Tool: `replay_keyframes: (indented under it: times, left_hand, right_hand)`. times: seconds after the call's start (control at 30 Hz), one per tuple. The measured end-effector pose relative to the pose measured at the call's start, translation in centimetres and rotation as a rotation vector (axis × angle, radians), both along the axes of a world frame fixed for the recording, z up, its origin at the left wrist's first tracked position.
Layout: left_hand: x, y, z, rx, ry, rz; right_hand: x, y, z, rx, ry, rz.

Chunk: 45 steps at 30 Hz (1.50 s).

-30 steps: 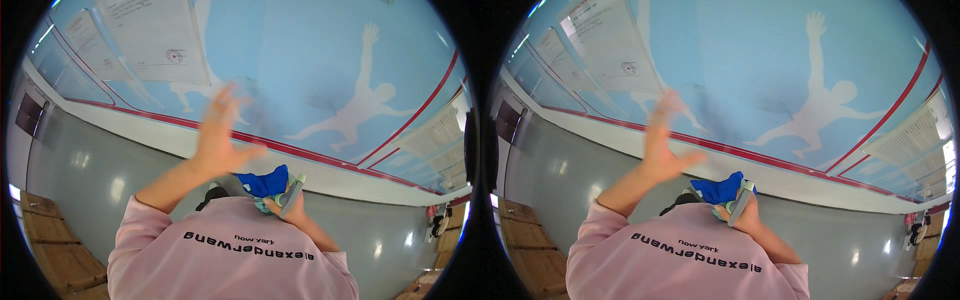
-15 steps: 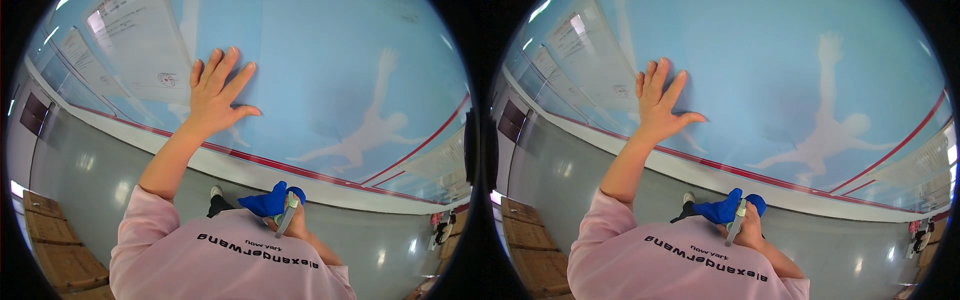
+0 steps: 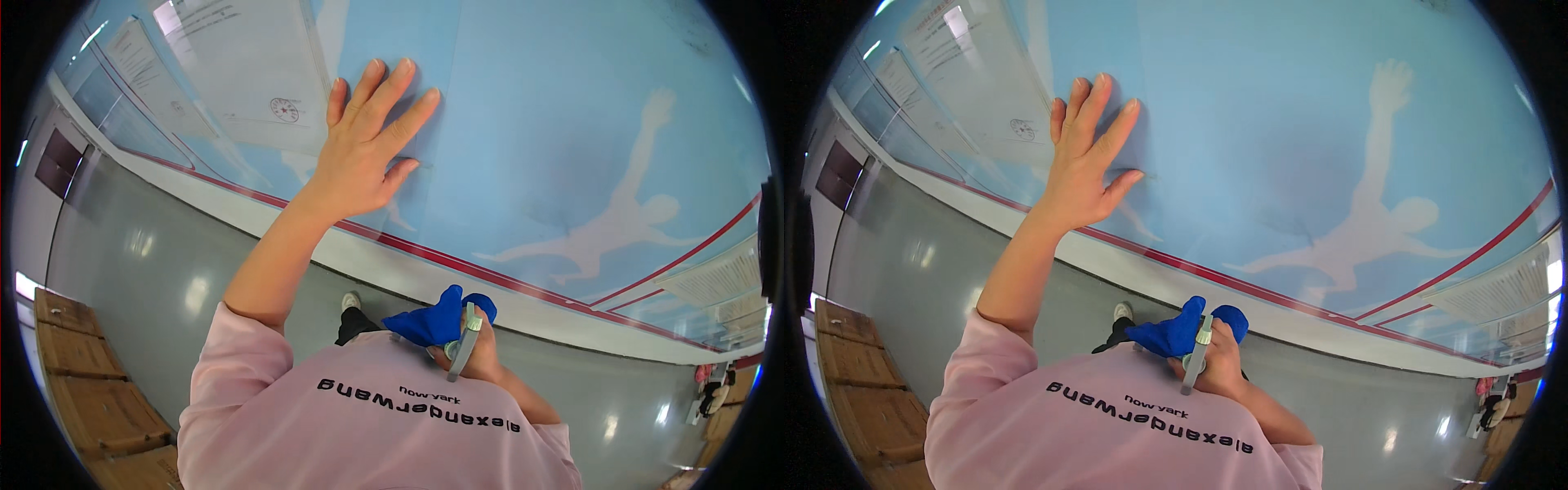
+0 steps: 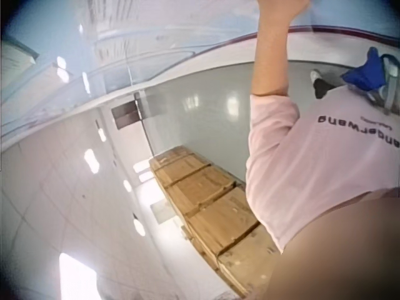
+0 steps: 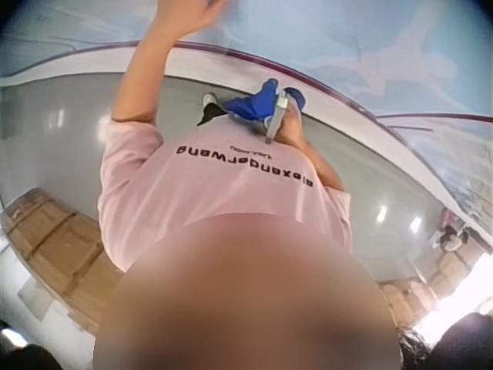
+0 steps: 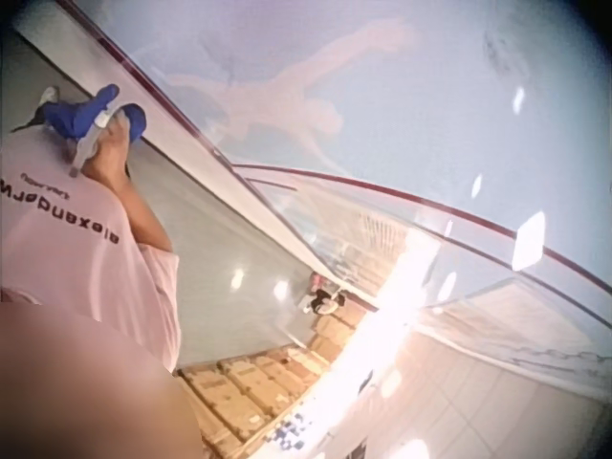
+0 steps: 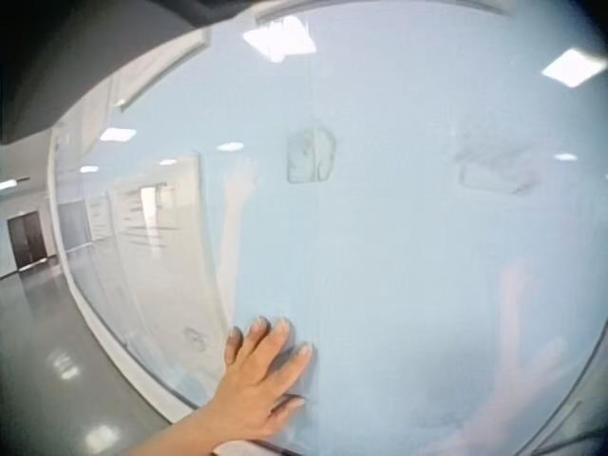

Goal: Using a spray bottle and blue cloth to clean a large illustrated wall panel.

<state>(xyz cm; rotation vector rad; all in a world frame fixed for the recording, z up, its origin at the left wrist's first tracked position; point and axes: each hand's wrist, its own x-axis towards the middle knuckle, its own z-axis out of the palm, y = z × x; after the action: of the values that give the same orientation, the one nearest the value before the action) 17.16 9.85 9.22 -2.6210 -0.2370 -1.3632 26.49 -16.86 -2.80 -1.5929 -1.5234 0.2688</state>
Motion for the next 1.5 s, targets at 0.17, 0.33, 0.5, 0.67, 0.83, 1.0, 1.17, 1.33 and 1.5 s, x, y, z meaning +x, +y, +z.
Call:
replay_keyframes:
  times: [0.17, 0.33, 0.5, 0.67, 0.83, 1.0, 1.17, 1.33, 1.5]
  left_hand:
    - [1.7, -1.6, -1.3, -0.075, -0.111, 0.064]
    - [2.0, 0.0, -1.9, 0.079, -0.140, 0.077]
    - [1.7, 0.8, -1.7, 0.161, -0.131, 0.046]
    - [1.3, 0.0, -1.4, -0.009, -0.124, -0.008]
    - [-0.1, 0.8, -1.1, 0.111, 0.058, 0.078]
    - [0.2, -0.2, -2.1, 0.017, -0.083, 0.009]
    - [1.4, 1.7, -1.4, 0.231, -0.179, 0.019]
    - [2.2, 1.8, -3.9, 0.119, -0.355, 0.005]
    - [3.3, 1.3, -5.0, 0.067, -0.449, -0.021]
  right_hand:
    - [-0.4, -0.6, -0.4, 0.042, -0.046, -0.006]
    - [-0.1, -1.4, -2.5, -0.080, 0.119, -0.060]
    - [0.5, -0.2, -1.5, -0.056, 0.111, -0.005]
    - [0.1, -0.2, -0.7, -0.058, 0.062, 0.001]
    - [-0.8, -1.4, -2.7, -0.081, 0.226, -0.019]
    - [-0.7, -1.6, -2.0, -0.070, 0.126, -0.042]
    - [-0.1, -1.2, -2.6, -0.053, 0.133, -0.031]
    - [0.7, 0.3, -2.3, -0.047, 0.194, -0.022]
    - [2.1, 1.4, -2.5, -0.018, 0.116, 0.016]
